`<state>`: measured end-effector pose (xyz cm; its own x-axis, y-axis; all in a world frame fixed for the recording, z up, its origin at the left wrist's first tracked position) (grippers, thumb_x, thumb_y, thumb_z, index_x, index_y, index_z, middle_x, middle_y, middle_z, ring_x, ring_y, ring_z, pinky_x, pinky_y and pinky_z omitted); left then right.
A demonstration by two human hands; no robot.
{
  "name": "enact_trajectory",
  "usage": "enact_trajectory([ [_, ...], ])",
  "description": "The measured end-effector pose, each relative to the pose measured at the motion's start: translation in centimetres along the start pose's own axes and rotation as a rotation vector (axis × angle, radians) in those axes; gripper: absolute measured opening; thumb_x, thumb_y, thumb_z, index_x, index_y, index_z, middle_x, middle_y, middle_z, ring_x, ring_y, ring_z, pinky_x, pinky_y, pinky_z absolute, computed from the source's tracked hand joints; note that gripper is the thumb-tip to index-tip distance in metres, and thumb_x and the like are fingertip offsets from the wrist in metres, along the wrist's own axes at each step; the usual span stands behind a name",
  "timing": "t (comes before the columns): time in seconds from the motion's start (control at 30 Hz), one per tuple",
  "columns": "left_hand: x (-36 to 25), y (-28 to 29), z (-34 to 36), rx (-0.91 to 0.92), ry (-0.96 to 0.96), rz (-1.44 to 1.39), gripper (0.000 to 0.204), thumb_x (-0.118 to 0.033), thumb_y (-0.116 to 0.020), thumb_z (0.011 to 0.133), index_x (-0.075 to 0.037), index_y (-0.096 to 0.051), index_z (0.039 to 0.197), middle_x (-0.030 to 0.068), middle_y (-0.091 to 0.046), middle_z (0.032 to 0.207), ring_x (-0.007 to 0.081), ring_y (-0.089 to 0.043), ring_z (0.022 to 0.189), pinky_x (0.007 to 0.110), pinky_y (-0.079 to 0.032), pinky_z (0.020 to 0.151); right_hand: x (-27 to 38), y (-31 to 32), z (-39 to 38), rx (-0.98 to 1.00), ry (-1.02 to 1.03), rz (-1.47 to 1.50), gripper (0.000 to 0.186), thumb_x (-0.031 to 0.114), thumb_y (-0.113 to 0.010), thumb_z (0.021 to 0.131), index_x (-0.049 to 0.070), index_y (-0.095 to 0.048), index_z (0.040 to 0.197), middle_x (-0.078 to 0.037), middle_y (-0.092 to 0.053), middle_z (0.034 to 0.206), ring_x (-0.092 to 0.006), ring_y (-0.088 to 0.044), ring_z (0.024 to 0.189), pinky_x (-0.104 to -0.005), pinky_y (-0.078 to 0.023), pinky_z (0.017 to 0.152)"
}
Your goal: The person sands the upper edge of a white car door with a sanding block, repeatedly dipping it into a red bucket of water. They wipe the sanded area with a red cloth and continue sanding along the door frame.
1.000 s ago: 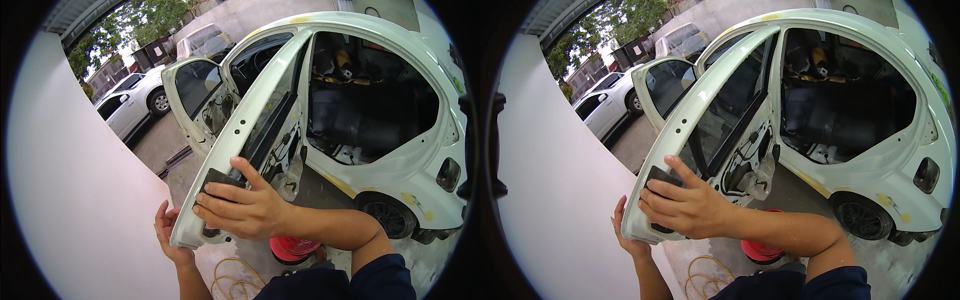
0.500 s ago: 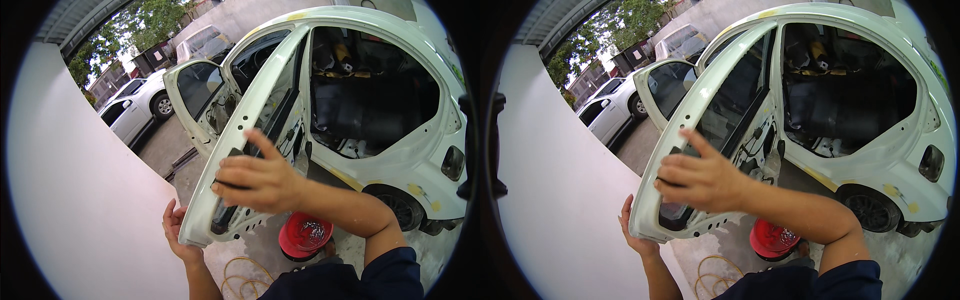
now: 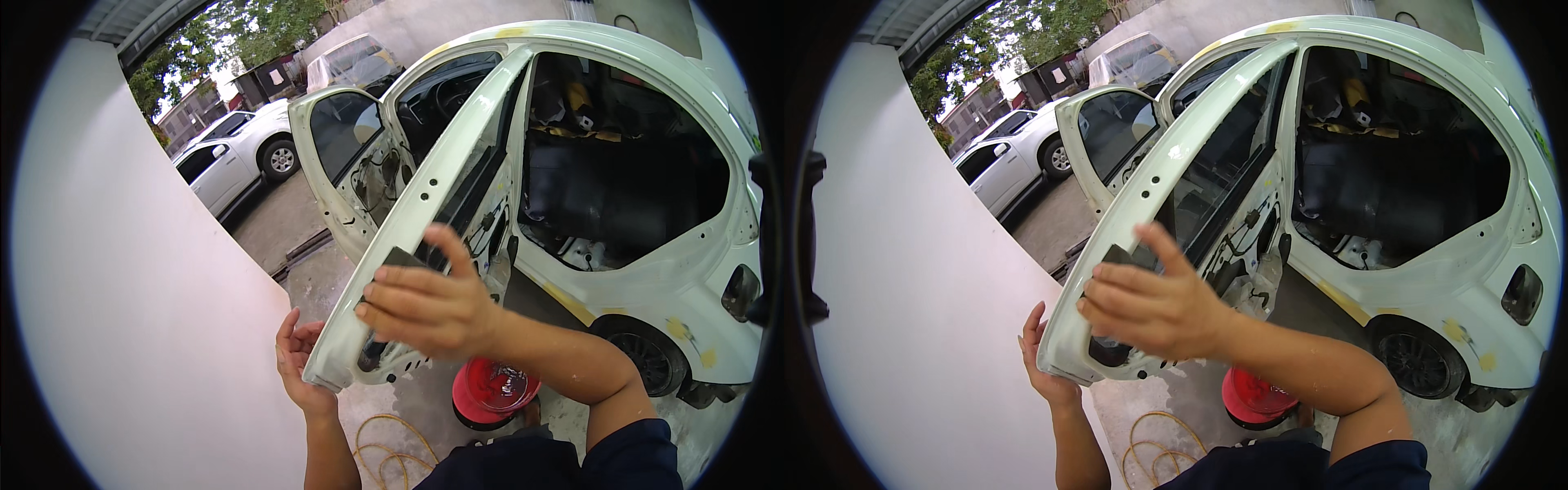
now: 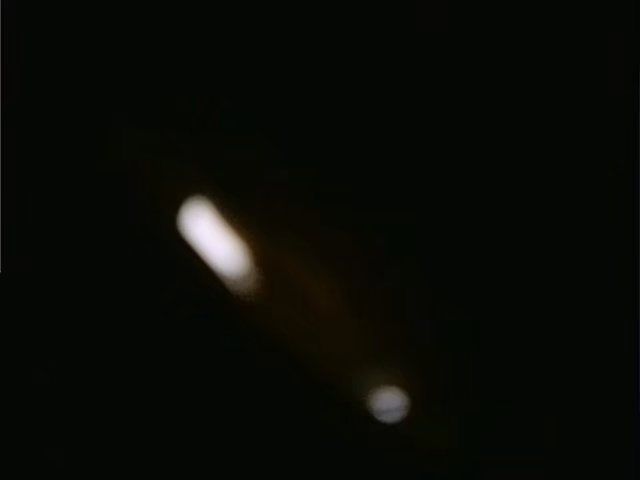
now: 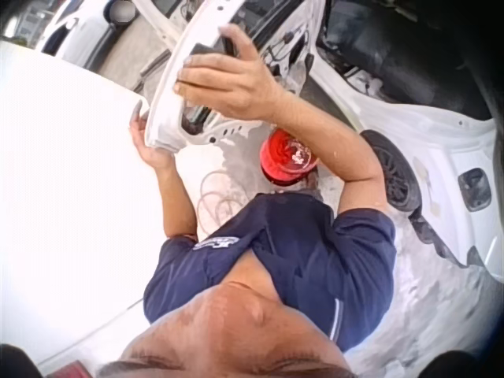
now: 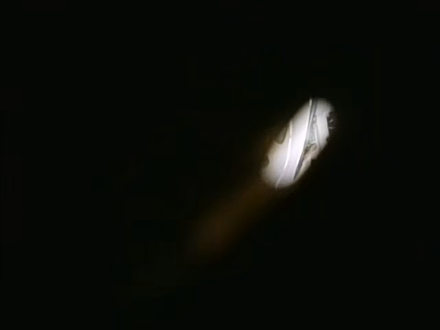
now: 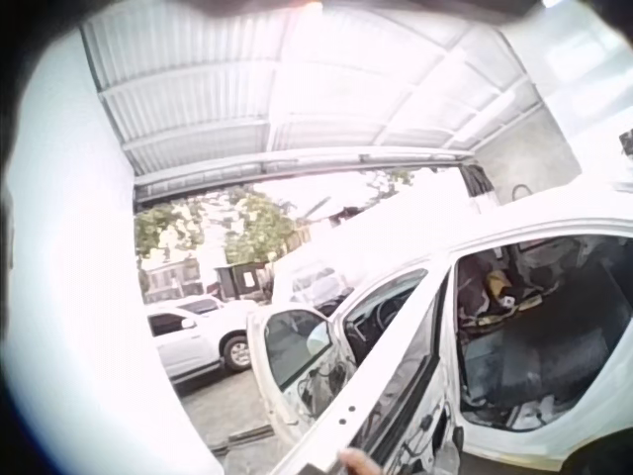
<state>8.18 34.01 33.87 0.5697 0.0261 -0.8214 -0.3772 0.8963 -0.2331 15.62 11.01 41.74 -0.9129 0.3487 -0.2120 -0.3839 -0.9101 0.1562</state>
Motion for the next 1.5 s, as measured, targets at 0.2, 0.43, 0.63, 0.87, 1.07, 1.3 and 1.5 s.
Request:
enact_trajectory([
  [0.2,0.5,0.3,0.1,0.034,-0.017,-0.021,0.068,-0.053,-0.034,0.107,0.003,-0.050,0.143,0.0147,-0.067,0.107,0.0196,-0.064,0.092,0.035,-0.051,0.085,2.0,-1.2,-0.3,0.060,-0.122,-0.079,0.010,0.016,-0.068,0.087,0.017,-0.068,0.096,0.002,-0.068,0.104,-0.0153,-0.067,0.102,-0.0635,-0.024,0.113],
  [0.43,0.8,0.7,0.2,0.079,-0.059,0.037,0.066,-0.049,-0.027,0.110,0.003,-0.047,0.146,0.0142,-0.067,0.109,0.0194,-0.064,0.097,0.034,-0.051,0.090,3.6,-2.5,-1.8,0.099,-0.151,-0.012,0.013,0.015,-0.072,0.086,0.014,-0.073,0.099,0.000,-0.070,0.107,-0.0201,-0.067,0.108,-0.0600,-0.020,0.115],
  [0.63,0.6,0.5,0.2,0.031,-0.015,0.052,0.068,-0.053,-0.034,0.107,0.003,-0.051,0.142,0.0142,-0.067,0.109,0.0206,-0.065,0.092,0.036,-0.050,0.084,0.0,-1.0,-1.5,0.056,-0.373,-0.398,0.019,0.012,-0.068,0.086,0.016,-0.074,0.104,0.000,-0.071,0.106,-0.0172,-0.067,0.110,-0.0616,-0.021,0.118],
  [0.87,0.6,0.5,0.0,0.021,-0.031,0.060,0.068,-0.053,-0.033,0.108,0.003,-0.051,0.143,0.0140,-0.067,0.108,0.0207,-0.065,0.092,0.036,-0.050,0.085,2.0,-1.4,-0.5,0.121,-0.299,-0.313,0.006,0.022,-0.066,0.089,0.018,-0.070,0.091,0.004,-0.068,0.099,-0.0128,-0.068,0.111,-0.0680,-0.025,0.117],
  [1.07,0.5,0.7,0.0,0.011,-0.005,0.053,0.069,-0.054,-0.033,0.107,0.003,-0.050,0.144,0.0141,-0.067,0.108,0.0207,-0.065,0.092,0.036,-0.050,0.086,3.1,-1.8,-0.1,0.105,-0.226,-0.211,0.006,0.022,-0.067,0.088,0.017,-0.070,0.090,0.002,-0.070,0.102,-0.0130,-0.068,0.108,-0.0689,-0.027,0.114],
  [1.3,2.0,1.0,0.8,-0.036,-0.009,0.032,0.068,-0.052,-0.034,0.107,0.003,-0.049,0.145,0.0141,-0.066,0.108,0.0213,-0.063,0.093,0.037,-0.048,0.088,2.4,-0.9,-0.4,0.180,-0.216,-0.133,0.010,0.016,-0.072,0.089,0.018,-0.076,0.097,0.002,-0.073,0.106,-0.0196,-0.065,0.107,-0.0575,-0.021,0.112],
  [1.5,-1.2,0.6,-4.1,-0.271,-0.798,0.460,0.058,-0.045,-0.046,0.104,0.002,-0.057,0.136,0.0113,-0.065,0.106,0.0213,-0.060,0.088,0.034,-0.046,0.079,7.9,0.9,-7.6,0.069,-0.376,0.261,0.021,0.023,-0.073,0.093,0.011,-0.077,0.111,-0.007,-0.073,0.116,-0.0194,-0.064,0.091,-0.0341,-0.047,0.084],
])
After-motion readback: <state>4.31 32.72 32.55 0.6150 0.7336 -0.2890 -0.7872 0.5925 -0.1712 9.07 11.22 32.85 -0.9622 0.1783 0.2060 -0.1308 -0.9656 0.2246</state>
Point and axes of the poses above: each hand's wrist, its own z-axis towards the middle knuckle, its own y-axis out of the back of the hand, x = y × z, the point moved 1 cm from there along z, towards the middle knuckle
